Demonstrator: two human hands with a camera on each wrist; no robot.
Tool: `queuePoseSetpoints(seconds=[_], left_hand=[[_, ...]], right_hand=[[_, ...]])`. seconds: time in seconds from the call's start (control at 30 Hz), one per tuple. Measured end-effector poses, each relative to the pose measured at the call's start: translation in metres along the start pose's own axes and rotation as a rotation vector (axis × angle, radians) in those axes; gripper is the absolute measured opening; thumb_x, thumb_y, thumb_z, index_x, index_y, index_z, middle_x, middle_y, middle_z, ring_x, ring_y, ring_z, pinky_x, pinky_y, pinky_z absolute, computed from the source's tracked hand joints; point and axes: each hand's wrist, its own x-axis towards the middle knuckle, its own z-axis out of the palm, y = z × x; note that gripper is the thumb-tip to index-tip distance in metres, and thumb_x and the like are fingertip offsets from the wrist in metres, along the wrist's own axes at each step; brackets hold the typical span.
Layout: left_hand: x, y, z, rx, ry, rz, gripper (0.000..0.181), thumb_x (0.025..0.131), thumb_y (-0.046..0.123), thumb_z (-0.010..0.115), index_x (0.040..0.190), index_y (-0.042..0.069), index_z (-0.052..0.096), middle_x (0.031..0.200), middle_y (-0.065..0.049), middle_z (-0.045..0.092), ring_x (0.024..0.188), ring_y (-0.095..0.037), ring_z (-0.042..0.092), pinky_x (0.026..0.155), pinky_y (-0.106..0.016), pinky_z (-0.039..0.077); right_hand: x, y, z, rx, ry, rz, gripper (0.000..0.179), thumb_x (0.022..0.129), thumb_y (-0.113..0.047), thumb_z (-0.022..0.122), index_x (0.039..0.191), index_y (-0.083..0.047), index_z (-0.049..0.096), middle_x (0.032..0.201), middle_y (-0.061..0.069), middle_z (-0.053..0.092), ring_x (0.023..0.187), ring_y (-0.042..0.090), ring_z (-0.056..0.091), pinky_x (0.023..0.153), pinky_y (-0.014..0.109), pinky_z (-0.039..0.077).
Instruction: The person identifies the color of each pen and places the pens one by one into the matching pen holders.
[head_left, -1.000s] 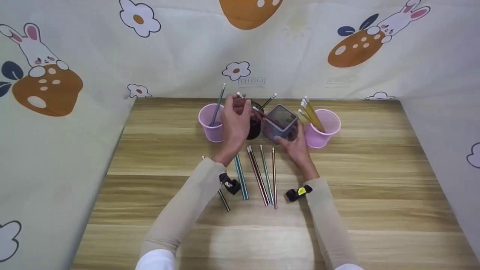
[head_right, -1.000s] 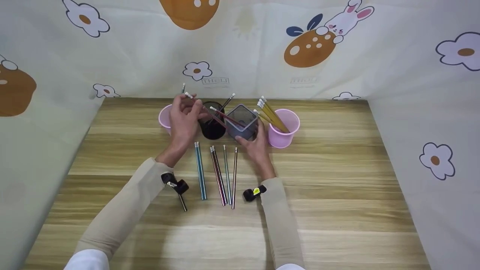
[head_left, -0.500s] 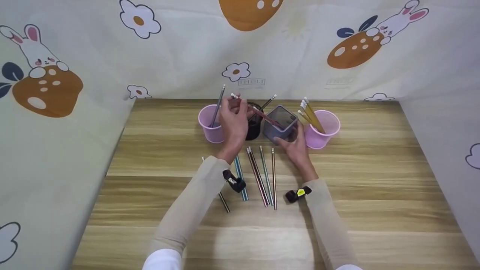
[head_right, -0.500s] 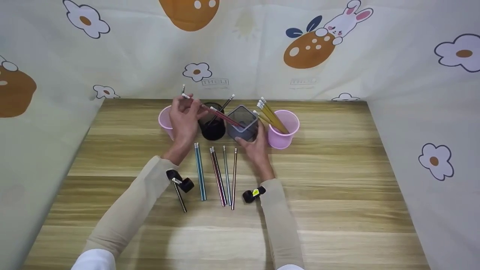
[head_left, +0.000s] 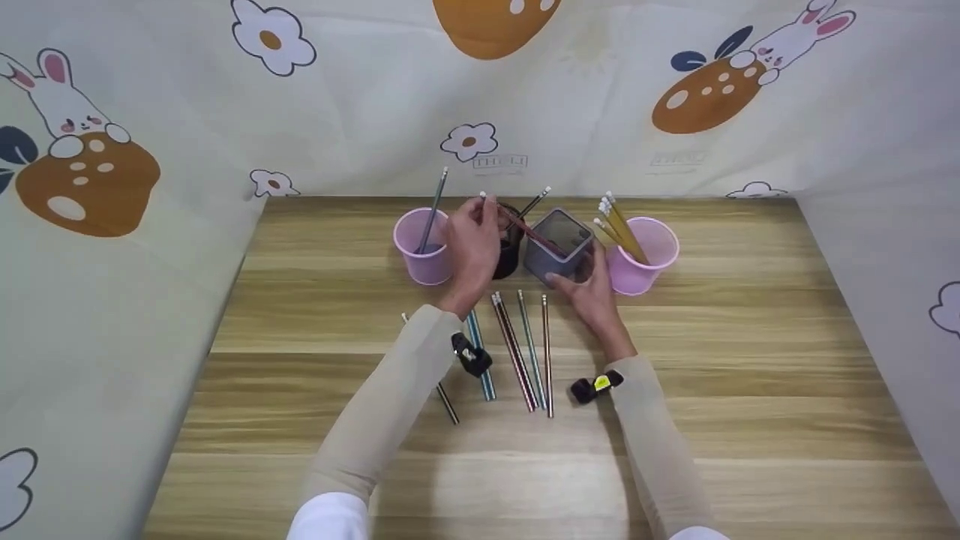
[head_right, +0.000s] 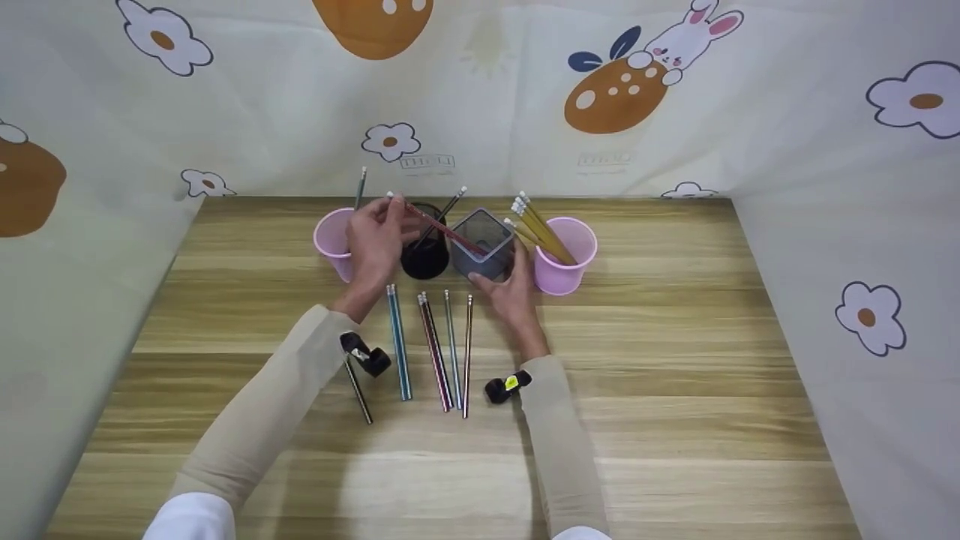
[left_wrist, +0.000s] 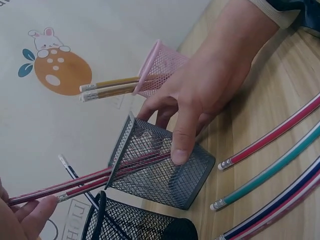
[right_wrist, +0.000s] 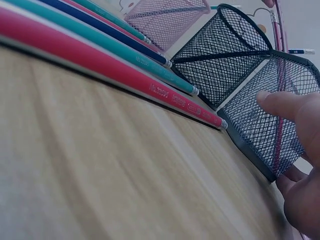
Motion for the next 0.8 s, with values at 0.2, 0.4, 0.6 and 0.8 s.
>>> queuePoseSetpoints(seconds=[0.2, 0.4, 0.6, 0.8], left_hand=[[-0.0001, -0.0019, 0.0016, 0.087, -0.020, -0.034, 0.029, 0.102, 0.023, 0.057, 0.102, 0.001, 0.075, 0.089, -0.016, 0.077, 0.075, -0.027, 0.076, 0.060, -0.022, 0.060], [-0.0032, -0.0035, 0.0039, 0.180, -0.021, -0.043, 0.027, 0.100, 0.026, 0.060, 0.107, 0.007, 0.078, 0.082, -0.012, 0.077, 0.061, -0.017, 0.073, 0.057, -0.023, 0.058], [-0.0059, -0.0065, 0.0074, 0.218, -0.064, -0.057, 0.027, 0.101, 0.024, 0.059, 0.098, 0.007, 0.079, 0.082, -0.014, 0.076, 0.060, -0.018, 0.073, 0.052, -0.021, 0.057], [-0.0047, -0.0054, 0.0098, 0.202, -0.131, -0.101, 0.027, 0.101, 0.023, 0.058, 0.099, 0.007, 0.080, 0.082, -0.014, 0.077, 0.063, -0.023, 0.074, 0.049, -0.023, 0.057]], right_hand=[[-0.0006, 0.0014, -0.0008, -0.011, -0.003, -0.020, 0.099, 0.078, 0.000, 0.081, 0.156, -0.006, 0.020, 0.153, 0.026, 0.040, 0.143, 0.040, 0.041, 0.122, 0.042, 0.035], [-0.0007, 0.0024, -0.0011, -0.018, -0.011, -0.010, 0.099, 0.078, -0.002, 0.082, 0.156, -0.006, 0.020, 0.153, 0.026, 0.040, 0.143, 0.040, 0.041, 0.122, 0.043, 0.035], [-0.0009, -0.0001, -0.0010, -0.006, -0.024, 0.020, 0.100, 0.079, -0.003, 0.081, 0.158, -0.013, 0.019, 0.157, 0.023, 0.037, 0.145, 0.038, 0.039, 0.122, 0.042, 0.034], [0.0000, 0.0007, 0.0000, -0.028, -0.016, -0.004, 0.097, 0.081, -0.003, 0.080, 0.157, -0.010, 0.021, 0.152, 0.025, 0.040, 0.143, 0.039, 0.041, 0.122, 0.044, 0.034]])
